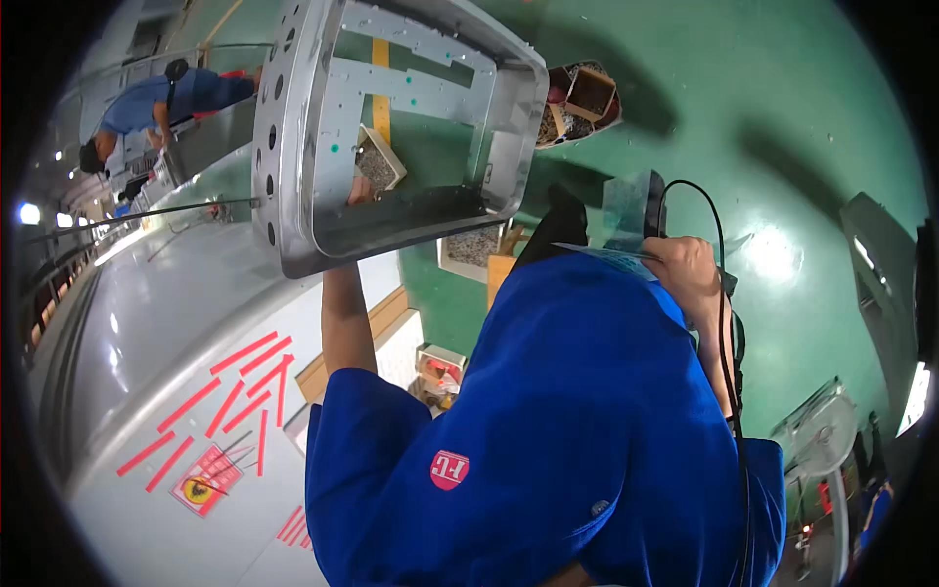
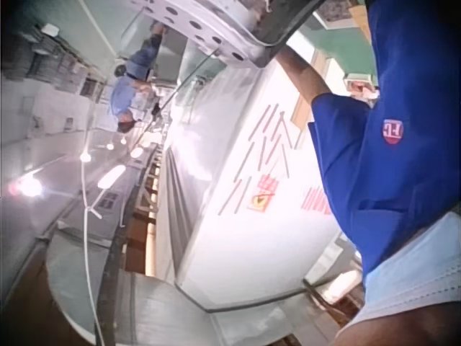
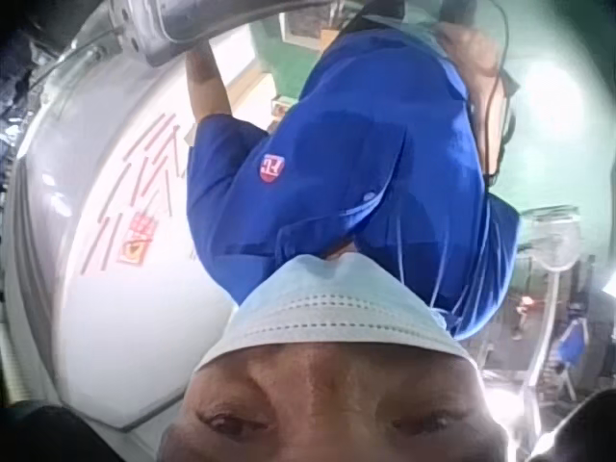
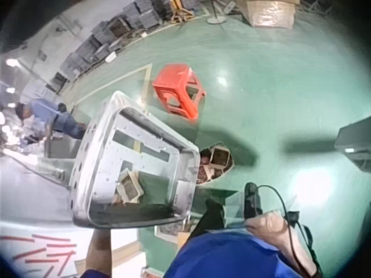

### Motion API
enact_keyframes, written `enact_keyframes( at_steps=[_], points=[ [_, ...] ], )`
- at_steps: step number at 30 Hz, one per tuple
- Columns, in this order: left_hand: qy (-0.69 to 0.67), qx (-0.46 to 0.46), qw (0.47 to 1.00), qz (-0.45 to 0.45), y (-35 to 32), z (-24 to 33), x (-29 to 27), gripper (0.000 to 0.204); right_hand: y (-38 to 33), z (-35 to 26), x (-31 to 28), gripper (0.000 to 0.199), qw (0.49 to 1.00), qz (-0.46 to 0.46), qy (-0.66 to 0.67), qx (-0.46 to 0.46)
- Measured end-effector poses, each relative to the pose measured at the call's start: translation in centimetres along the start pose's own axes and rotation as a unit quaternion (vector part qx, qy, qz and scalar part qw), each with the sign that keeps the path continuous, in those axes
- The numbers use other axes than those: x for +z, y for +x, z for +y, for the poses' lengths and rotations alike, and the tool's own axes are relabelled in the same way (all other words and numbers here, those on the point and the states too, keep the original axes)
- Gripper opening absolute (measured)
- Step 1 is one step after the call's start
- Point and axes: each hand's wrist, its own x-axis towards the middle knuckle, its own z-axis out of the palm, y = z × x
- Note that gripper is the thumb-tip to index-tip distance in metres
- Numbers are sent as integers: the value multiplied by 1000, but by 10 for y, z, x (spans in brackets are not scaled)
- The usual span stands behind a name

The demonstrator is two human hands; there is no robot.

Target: Applying green circular stickers to designated spots inside a metal enclosure.

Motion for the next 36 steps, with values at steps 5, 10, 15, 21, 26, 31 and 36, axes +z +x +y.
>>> enact_keyframes(
  at_steps=[5,10,15,21,26,31,36],
  points=[
    [38,-43,997,-57,37,14,-3,32,-13,-25,45,12,998,41,45,21],
    [63,-56,991,-100,75,19,-2,31,-33,-31,71,9,998,52,24,30],
    [87,-54,986,-134,105,12,6,29,-54,-34,65,10,994,52,66,69],
    [112,-84,990,-34,111,1,21,41,-66,-23,65,10,996,38,38,77],
    [171,-53,982,-67,104,-4,51,55,-56,-10,55,8,997,23,53,58],
    [171,-12,984,55,95,-5,81,51,-41,-6,53,6,994,65,82,-23],
    [73,65,993,66,85,-17,41,25,-29,-4,58,4,996,16,13,-85]
  ],
)
